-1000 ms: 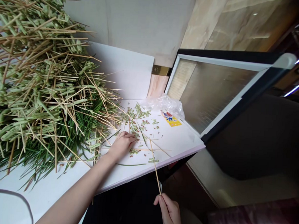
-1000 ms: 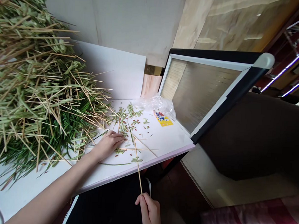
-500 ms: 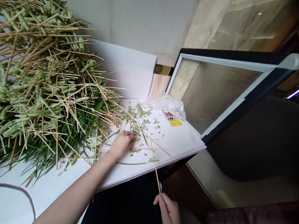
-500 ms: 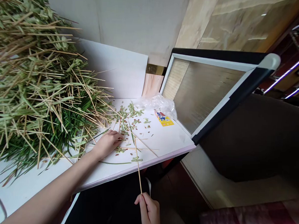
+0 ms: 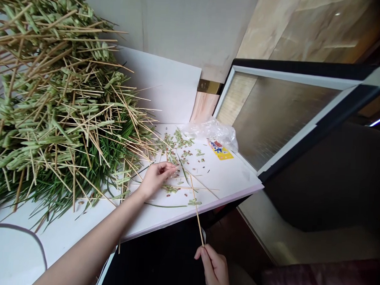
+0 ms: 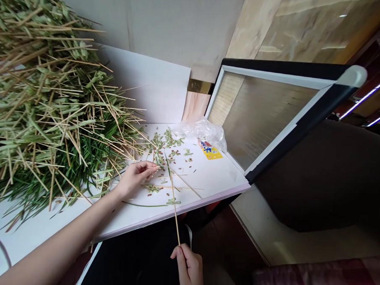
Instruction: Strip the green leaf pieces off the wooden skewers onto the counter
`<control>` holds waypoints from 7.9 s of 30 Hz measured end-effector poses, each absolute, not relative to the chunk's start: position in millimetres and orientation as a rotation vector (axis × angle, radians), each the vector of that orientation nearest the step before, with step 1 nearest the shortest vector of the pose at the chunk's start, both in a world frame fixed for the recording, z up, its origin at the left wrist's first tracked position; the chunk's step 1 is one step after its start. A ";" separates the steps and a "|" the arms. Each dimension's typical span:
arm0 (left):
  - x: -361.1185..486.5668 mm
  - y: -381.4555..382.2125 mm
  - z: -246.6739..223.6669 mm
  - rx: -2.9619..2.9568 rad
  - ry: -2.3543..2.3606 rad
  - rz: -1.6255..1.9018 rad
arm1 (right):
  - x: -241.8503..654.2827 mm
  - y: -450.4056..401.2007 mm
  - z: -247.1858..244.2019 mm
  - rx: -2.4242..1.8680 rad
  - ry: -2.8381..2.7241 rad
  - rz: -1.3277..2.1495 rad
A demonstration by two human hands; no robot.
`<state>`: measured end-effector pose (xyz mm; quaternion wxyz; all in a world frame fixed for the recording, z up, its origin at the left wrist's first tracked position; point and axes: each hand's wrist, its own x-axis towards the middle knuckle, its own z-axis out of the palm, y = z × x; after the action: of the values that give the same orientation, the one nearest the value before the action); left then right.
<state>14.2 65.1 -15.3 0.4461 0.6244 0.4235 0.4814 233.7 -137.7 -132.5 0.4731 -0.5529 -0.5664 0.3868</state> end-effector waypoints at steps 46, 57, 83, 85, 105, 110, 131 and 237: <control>31.5 52.1 -32.4 1.753 0.969 0.981 | 238.7 -136.6 -133.2 -1.376 -1.445 1.072; 29.2 56.1 -19.0 1.308 0.884 1.146 | 238.3 -139.5 -134.9 -1.349 -1.493 1.043; 28.9 54.3 -23.8 1.505 0.980 1.140 | 238.2 -139.2 -134.7 -1.355 -1.486 1.088; 29.1 54.4 -24.3 1.502 0.993 1.152 | 238.5 -138.8 -134.8 -1.357 -1.486 1.094; 29.3 51.6 -27.5 1.880 1.075 1.122 | 236.7 -139.5 -133.2 -1.382 -1.434 1.143; 30.8 49.4 -24.9 1.894 1.049 1.162 | 236.2 -139.5 -133.0 -1.388 -1.450 1.117; 28.0 52.0 -13.6 1.120 0.804 1.017 | 238.6 -136.2 -130.8 -1.256 -1.243 1.414; 27.1 58.0 15.0 1.845 0.920 0.747 | 233.5 -113.7 -144.6 -1.317 -1.233 1.036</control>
<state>27.1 58.0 15.0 0.4568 0.7485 0.3733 0.3029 233.5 -113.7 -144.6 0.5060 -0.5459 -0.5113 0.4295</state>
